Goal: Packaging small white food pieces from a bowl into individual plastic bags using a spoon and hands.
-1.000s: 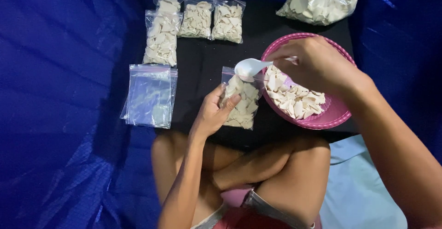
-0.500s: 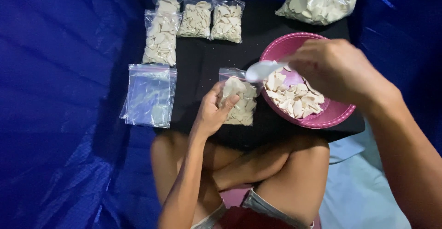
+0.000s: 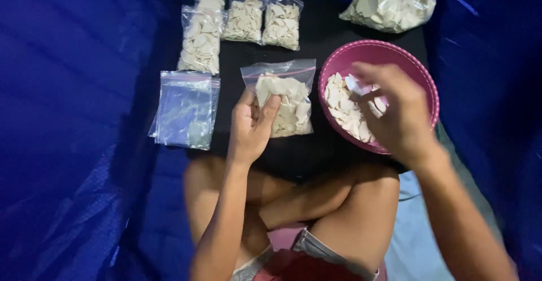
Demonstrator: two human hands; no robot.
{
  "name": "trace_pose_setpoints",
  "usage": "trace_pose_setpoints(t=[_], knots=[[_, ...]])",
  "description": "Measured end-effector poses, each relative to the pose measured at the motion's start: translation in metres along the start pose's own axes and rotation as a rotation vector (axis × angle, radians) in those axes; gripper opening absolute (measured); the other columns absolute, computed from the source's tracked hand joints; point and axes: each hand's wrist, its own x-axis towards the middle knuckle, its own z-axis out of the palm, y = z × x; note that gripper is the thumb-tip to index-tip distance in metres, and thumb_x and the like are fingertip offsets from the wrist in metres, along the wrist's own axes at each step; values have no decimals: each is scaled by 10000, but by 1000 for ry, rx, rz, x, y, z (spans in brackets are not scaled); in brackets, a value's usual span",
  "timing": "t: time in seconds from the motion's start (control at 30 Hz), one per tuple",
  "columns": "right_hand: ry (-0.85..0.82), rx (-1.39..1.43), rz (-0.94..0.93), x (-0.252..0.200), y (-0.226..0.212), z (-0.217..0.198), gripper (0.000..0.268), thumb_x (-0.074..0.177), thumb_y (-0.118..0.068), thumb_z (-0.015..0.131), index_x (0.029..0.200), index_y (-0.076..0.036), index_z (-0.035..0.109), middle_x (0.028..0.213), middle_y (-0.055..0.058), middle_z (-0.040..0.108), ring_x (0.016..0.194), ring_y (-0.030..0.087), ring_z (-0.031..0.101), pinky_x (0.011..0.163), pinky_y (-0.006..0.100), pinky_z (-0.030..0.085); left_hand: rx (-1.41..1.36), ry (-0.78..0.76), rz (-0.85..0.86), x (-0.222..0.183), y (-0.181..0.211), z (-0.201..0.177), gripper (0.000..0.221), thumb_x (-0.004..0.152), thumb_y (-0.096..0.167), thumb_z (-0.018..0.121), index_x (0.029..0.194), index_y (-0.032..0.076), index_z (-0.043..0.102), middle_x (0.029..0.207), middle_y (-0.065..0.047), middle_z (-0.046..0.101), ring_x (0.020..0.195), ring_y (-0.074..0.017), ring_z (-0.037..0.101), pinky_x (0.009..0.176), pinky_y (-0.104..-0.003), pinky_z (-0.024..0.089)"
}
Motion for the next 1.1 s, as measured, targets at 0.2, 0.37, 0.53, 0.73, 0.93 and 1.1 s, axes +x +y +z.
trace_pose_setpoints(t=[0.2,0.37,0.53,0.73,0.93,1.1], knots=[[-121,695,199,-1,-37,108,781,855,-49,815,1523,17,417,1233,189,637,1131,237,614,930,436,588,296,127,100,-4,38,1,317,1022,311,631,1220,64,629,973,-88,707,968,-98,621,870,-377,576],[-164,869,355,-4,0,148,410,846,-3,805,1236,18,677,982,137,736,894,182,691,777,375,629,219,124,157,-2,31,-36,585,1033,327,661,1463,52,375,1211,-149,630,1087,-193,622,981,-402,541],[-141,880,324,2,13,163,281,815,53,817,1076,11,722,893,74,710,848,136,649,740,319,608,521,4,222,18,43,-58,401,1021,266,696,1371,113,571,1163,-134,711,1111,-270,691,917,-438,551],[-177,932,323,-8,34,158,339,955,-8,686,1277,28,586,1041,74,671,833,107,627,756,222,578,603,-140,292,22,69,-36,65,936,-11,716,986,12,681,1015,-52,627,789,-133,542,711,-246,453],[-129,864,341,-12,47,159,260,918,-6,715,1172,0,658,990,15,694,828,56,600,765,175,514,581,-176,297,25,62,-30,90,941,-24,734,1003,1,673,1055,-64,615,880,-163,594,772,-271,496],[-114,895,253,-12,47,157,391,946,31,672,1328,-15,599,1105,29,673,935,85,604,859,204,527,307,-173,172,18,17,-50,919,973,192,901,1597,203,226,1490,-193,640,1316,-321,736,1054,-349,648]])
